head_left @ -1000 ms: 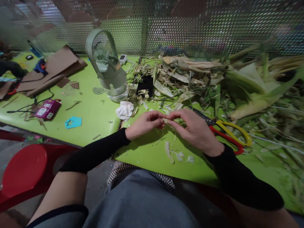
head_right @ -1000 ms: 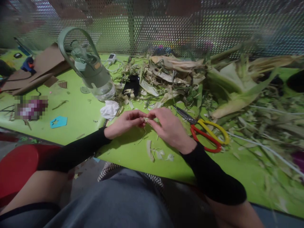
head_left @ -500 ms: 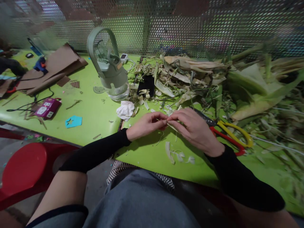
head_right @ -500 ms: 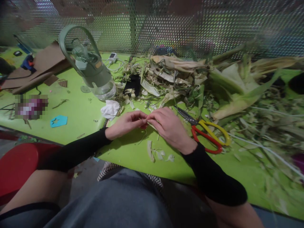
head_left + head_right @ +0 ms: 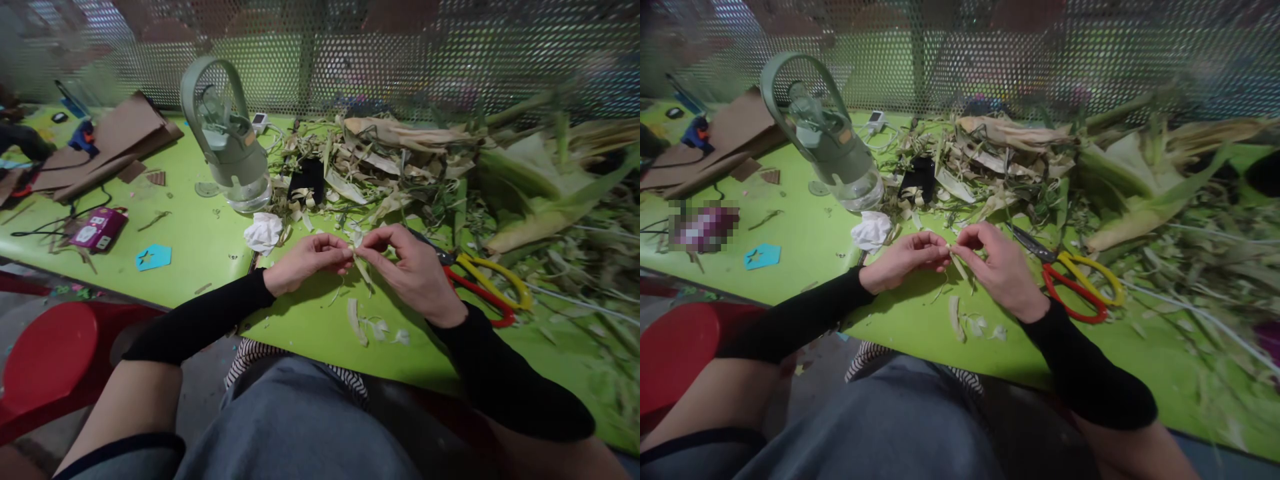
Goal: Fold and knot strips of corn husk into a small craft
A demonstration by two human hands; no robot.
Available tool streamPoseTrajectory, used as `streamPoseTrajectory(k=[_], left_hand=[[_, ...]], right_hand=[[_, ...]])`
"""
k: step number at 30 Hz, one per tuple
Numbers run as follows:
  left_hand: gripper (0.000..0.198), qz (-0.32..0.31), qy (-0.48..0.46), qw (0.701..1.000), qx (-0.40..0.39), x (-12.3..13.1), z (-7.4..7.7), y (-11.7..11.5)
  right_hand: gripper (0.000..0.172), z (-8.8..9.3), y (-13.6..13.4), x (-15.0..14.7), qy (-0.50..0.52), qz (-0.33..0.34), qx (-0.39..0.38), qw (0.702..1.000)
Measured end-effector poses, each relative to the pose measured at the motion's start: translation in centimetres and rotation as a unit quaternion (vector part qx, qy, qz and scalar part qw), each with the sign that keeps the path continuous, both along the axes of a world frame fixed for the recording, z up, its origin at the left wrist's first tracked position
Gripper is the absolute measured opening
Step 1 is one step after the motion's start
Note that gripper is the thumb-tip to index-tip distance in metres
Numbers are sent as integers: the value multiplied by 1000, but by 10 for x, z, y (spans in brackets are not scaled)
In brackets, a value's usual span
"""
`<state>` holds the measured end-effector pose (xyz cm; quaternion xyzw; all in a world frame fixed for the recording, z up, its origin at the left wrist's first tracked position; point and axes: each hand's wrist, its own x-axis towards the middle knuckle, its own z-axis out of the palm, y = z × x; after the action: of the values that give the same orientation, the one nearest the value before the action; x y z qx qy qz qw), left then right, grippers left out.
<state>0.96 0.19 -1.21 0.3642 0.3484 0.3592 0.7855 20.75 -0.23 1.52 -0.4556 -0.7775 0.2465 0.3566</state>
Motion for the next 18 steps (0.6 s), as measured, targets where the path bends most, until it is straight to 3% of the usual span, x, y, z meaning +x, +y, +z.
streamPoseTrajectory(k=[7,13,18], left_hand=[[35,-24,19,996,84,-2,-1,1],[32,-15,5,992,122,-4,1,2],[28,-21,-2,992,124,-6,2,1]], right_hand=[[18,-4,1,3,35,10,-9,999],[23,0,2,3,-65,79,58,993],[23,1,-1,3,-82,78,82,990]])
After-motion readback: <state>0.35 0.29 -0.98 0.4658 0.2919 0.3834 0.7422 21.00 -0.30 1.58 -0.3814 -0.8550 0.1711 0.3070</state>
